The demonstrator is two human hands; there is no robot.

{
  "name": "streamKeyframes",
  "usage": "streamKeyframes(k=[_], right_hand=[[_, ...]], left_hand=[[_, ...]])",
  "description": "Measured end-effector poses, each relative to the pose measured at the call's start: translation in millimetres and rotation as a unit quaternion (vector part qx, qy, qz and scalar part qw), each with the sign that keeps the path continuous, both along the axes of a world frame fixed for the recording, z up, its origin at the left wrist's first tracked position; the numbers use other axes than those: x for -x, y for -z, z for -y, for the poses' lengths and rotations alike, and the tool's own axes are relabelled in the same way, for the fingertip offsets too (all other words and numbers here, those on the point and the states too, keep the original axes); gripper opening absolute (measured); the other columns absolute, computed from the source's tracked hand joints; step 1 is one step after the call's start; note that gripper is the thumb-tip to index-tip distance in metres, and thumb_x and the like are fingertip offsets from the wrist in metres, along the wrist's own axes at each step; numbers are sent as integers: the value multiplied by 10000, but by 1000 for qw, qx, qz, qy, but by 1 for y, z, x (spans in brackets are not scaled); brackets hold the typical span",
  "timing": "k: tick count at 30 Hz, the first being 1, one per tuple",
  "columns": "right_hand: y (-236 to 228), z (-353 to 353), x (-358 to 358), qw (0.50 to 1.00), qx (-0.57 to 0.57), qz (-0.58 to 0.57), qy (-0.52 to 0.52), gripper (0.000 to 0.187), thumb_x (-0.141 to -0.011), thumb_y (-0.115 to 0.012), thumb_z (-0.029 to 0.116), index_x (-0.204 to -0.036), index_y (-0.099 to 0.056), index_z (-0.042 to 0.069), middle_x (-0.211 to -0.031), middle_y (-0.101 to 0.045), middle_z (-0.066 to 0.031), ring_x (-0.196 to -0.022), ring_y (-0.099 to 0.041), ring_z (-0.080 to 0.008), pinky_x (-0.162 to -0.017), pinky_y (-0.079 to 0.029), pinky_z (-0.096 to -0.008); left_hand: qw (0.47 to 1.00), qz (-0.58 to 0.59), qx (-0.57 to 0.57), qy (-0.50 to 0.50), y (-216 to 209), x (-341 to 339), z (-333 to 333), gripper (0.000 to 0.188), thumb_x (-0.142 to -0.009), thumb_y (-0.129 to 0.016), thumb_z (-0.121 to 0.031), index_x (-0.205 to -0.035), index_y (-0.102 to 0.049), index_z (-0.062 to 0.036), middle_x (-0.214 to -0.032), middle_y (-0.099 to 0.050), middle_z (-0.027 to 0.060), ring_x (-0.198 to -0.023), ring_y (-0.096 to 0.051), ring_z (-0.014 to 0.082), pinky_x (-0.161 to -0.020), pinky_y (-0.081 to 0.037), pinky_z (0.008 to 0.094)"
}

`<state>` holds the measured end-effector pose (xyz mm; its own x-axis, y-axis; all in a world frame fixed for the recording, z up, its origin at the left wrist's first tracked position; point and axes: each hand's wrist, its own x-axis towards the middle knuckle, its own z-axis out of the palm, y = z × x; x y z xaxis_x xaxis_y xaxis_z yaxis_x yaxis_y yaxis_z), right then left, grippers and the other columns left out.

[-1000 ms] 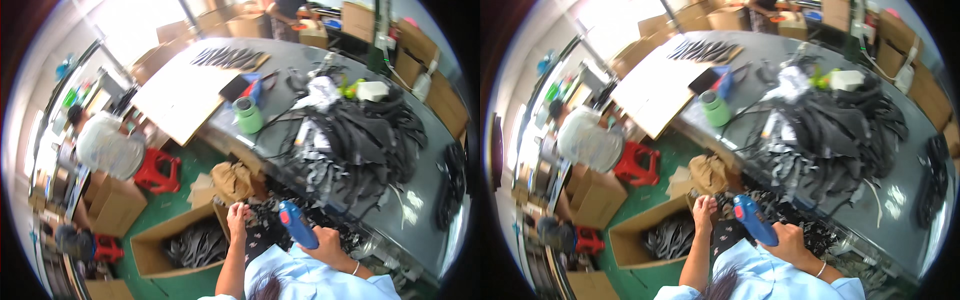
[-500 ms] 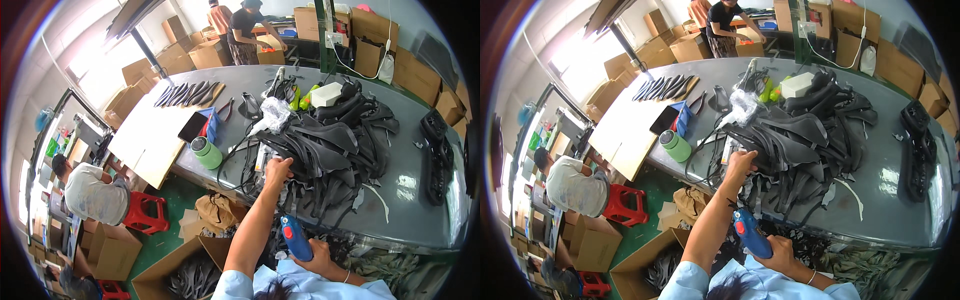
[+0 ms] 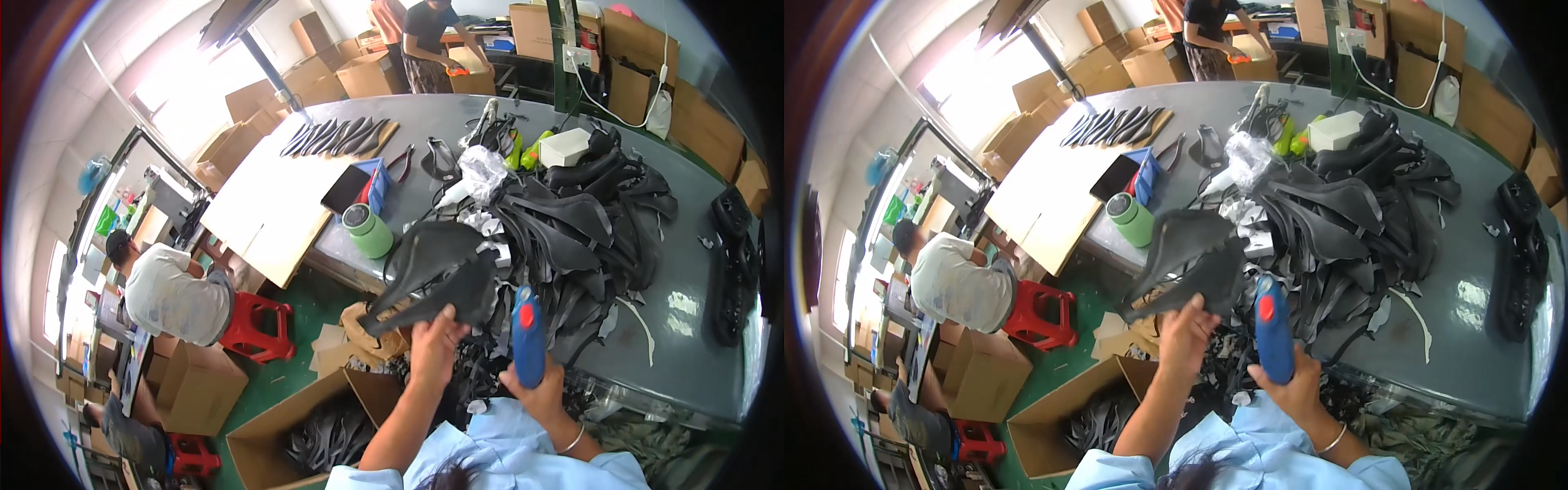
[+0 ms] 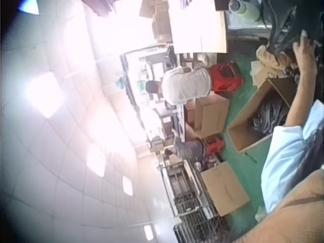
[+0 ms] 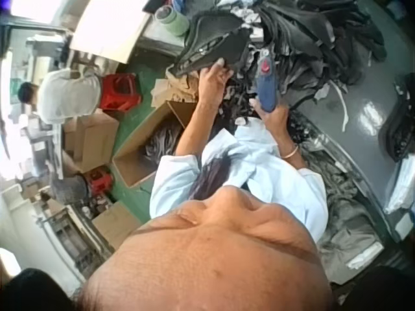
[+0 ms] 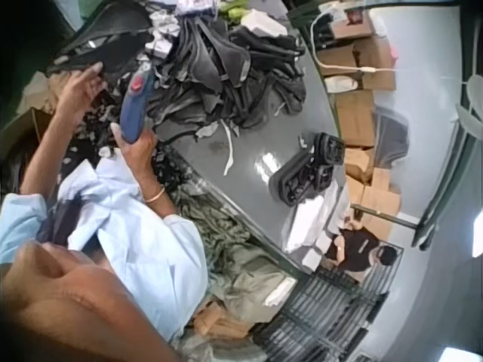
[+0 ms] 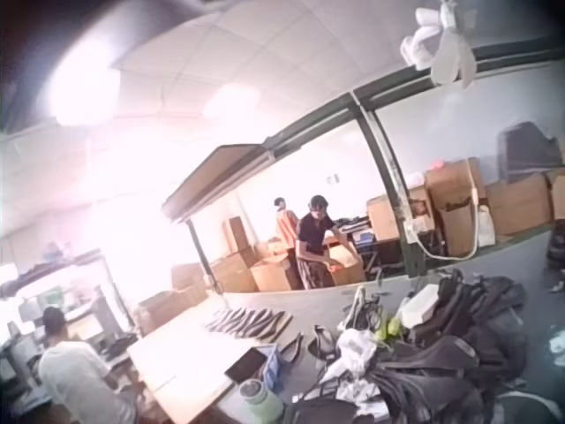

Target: The person uses a hot glue gun to apply adhesive to the edges of black flexible parts. They pick up parts from a pile on the table, apply glue, and place them into a cardboard box. The task is performed repeatedly in a workshop setting.

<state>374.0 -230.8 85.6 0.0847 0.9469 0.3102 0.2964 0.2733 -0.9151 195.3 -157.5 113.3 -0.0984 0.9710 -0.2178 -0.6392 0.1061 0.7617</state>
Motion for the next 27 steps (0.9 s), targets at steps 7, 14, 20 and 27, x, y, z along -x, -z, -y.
streamKeyframes(k=[7,14,20,27], right_hand=[[-35,-31,25,999,50,-12,-3,327,-685,-758,135,-902,-549,8,-652,-582,-70,-557,-570,-157,-553,-460,-302],[-49,-25,10,984,129,31,-119,345,-651,-744,133,-929,-582,9,-648,-577,-67,-577,-546,-115,-575,-466,-295],[-52,-16,19,969,128,33,-209,374,-625,-736,139,-934,-591,-12,-636,-563,-66,-569,-499,-105,-565,-443,-280],[-49,-11,4,959,231,-22,-164,400,-579,-759,256,-845,-585,14,-737,-538,4,-672,-470,-79,-617,-400,-239]], left_hand=[[975,131,87,157,46,-10,100,220,-931,-550,-188,-894,-616,19,-827,-650,103,-740,-640,177,-695,-510,266],[796,-547,-207,-158,-14,51,106,392,-744,-739,-114,-1089,-596,4,-1120,-611,135,-1039,-583,203,-896,-448,343],[897,-424,4,124,-34,74,97,410,-762,-745,-208,-1099,-627,-7,-1023,-657,76,-961,-590,145,-862,-446,276],[985,-167,49,8,-22,99,113,98,-824,-680,-75,-854,-652,14,-784,-652,22,-666,-568,41,-600,-455,184]])
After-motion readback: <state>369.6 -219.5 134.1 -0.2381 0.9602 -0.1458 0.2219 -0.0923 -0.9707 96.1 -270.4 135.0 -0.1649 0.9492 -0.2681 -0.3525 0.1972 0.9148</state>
